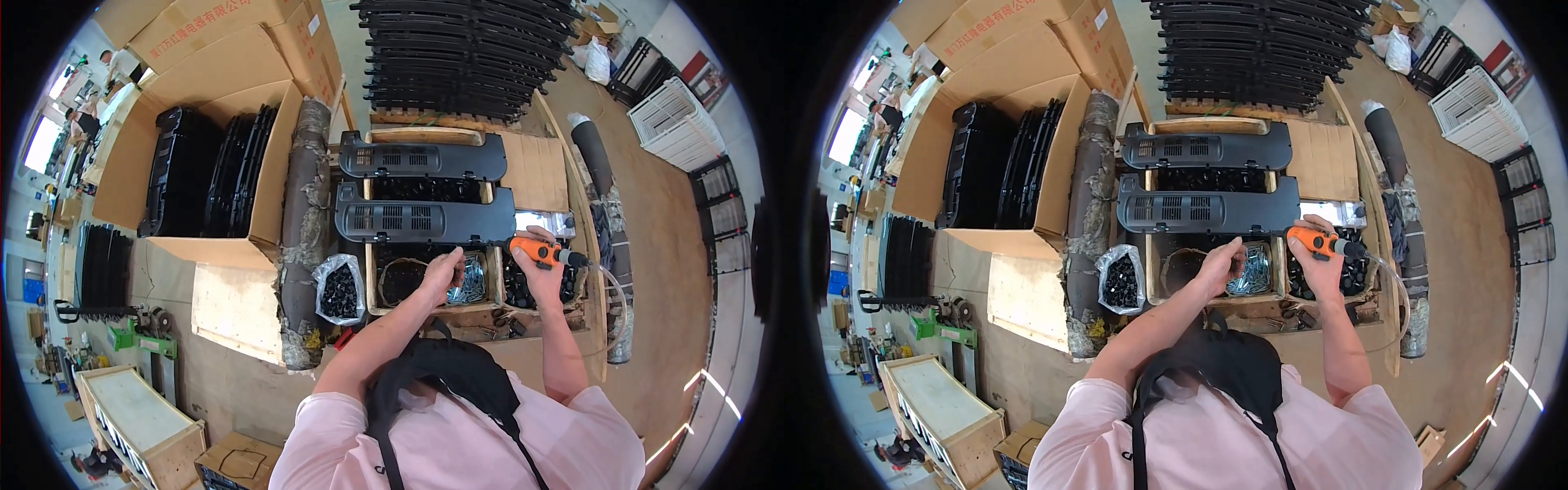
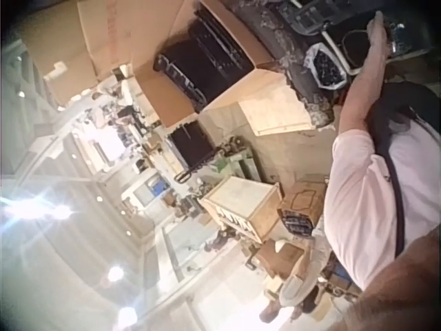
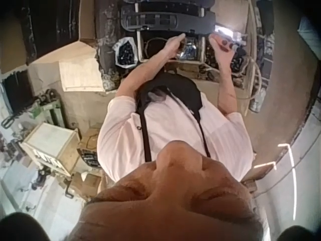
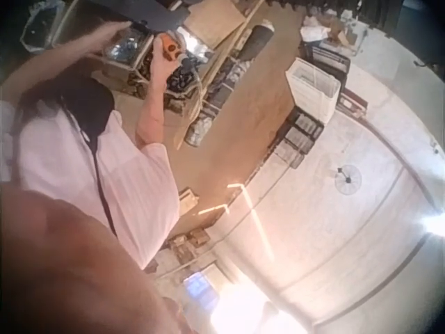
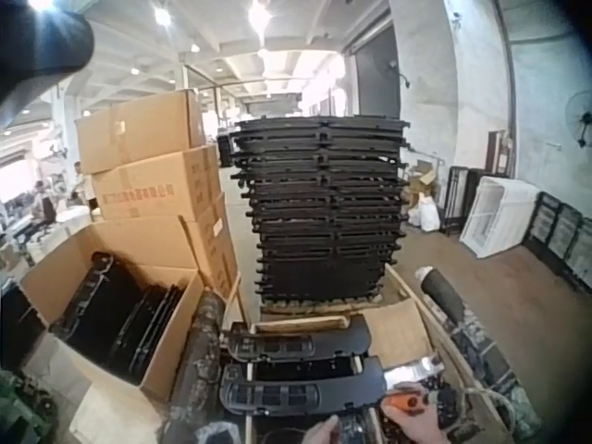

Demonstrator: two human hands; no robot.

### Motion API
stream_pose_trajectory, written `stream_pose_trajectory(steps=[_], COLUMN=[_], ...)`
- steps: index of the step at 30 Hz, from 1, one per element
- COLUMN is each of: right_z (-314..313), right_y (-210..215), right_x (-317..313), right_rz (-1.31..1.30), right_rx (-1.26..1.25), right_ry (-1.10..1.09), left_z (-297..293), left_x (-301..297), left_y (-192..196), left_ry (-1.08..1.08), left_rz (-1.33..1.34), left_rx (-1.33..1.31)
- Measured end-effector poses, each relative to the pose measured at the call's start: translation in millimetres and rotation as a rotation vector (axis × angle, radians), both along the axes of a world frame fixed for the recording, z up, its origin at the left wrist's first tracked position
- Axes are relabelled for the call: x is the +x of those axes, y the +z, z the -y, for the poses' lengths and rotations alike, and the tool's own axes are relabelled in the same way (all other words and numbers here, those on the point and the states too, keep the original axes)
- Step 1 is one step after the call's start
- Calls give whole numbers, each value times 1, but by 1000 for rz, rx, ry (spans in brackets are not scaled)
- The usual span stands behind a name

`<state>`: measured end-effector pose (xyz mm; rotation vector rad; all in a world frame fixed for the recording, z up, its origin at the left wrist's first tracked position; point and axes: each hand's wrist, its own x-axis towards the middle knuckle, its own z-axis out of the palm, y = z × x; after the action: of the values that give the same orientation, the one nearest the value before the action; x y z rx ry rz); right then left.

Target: The recorder is assembling small components and screws into black plastic covers using an electric screwdriver in a factory setting.

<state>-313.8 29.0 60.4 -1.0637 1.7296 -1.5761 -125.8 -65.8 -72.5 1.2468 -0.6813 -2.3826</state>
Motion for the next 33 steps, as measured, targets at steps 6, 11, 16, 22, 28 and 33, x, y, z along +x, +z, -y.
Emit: stream_pose_trajectory(steps=[6, 11, 16, 22, 28, 33], right_z=[3, 6, 11, 23, 39, 43], right_y=[-9, -9, -15, 0, 11, 9], right_x=[-9, -6, -8, -5, -3, -3], right_rz=[6, 11, 24, -79, -324, -314], right_rx=[11, 29, 59, 142, 226, 275], right_ry=[15, 13, 40, 111, 192, 197], left_z=[14, 14, 13, 15, 16, 16], left_x=[-29, -38, -39, -38, -41, -44], left_y=[-17, -16, -14, -8, -18, -18], left_ry=[117, 133, 134, 118, 173, 191], left_rz=[38, 136, 194, 204, 172, 176], left_rx=[24, -15, -111, -158, -168, -146])
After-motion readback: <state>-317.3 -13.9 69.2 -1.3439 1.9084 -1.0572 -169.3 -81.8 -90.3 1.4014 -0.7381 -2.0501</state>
